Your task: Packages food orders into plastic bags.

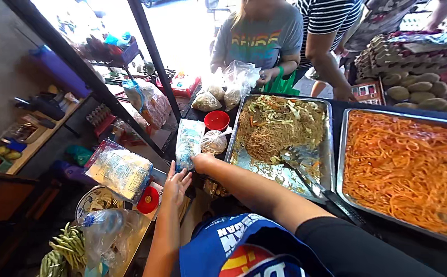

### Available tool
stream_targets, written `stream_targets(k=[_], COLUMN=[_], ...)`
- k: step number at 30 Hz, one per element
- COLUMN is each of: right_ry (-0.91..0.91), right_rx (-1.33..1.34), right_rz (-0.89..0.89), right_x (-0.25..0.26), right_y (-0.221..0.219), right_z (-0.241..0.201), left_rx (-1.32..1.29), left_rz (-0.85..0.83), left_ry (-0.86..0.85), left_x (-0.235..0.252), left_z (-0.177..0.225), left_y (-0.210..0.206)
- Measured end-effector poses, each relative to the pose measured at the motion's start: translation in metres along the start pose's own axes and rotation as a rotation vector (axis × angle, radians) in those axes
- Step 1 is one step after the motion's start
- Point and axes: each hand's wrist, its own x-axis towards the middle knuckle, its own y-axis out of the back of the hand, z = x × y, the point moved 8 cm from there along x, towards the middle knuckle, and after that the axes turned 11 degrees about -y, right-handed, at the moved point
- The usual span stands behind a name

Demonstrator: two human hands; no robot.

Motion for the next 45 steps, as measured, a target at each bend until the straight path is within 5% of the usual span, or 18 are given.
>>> stream_targets(k=[4,8,11,16,20,23,27,33,39,45], right_ry=[0.121,0.343,0.605,0.894,1.133,1.033,0.702,0.626,0.65,0.497], right_rx=[0.136,0.834,1.375,1.779,1.821,1.829,1.95,1.972,2.021,1.417], right_rz=[-0.062,-0.037,-0.247,-0.438,-0.592,-0.521,-0.152,0.075,0.127,0.182], right_x=[-0.008,-0.069,-0.124,-0.152,-0.158,-0.155,-0.149,-0.149,-0.157,-0.149], right_y=[0.011,0.041,0.055,0.054,0.037,0.025,0.015,-0.012,-0.027,-0.007], right_z=[0.013,0.044,0.061,0.08,0.082,0.092,0.138,0.186,0.216,0.151], left_rx=[0.259,0.354,0.431,0.172,0.248,0.029,0.018,0.215,0.26,0.172], left_rz=[0.056,-0.145,-0.378,-0.548,-0.617,-0.461,-0.178,-0.144,-0.173,-0.168], left_ry=[-0.223,-0.306,-0.323,-0.303,-0.1,-0.098,-0.5,-0.907,-0.995,-0.91], left_x=[-0.034,-0.049,-0.051,-0.054,-0.056,-0.052,-0.043,-0.063,-0.078,-0.08], left_z=[0.035,0.048,0.044,0.056,0.049,0.046,0.079,0.108,0.119,0.134], left_y=[0.026,0.013,-0.014,-0.058,-0.085,-0.092,-0.065,-0.051,-0.044,-0.024])
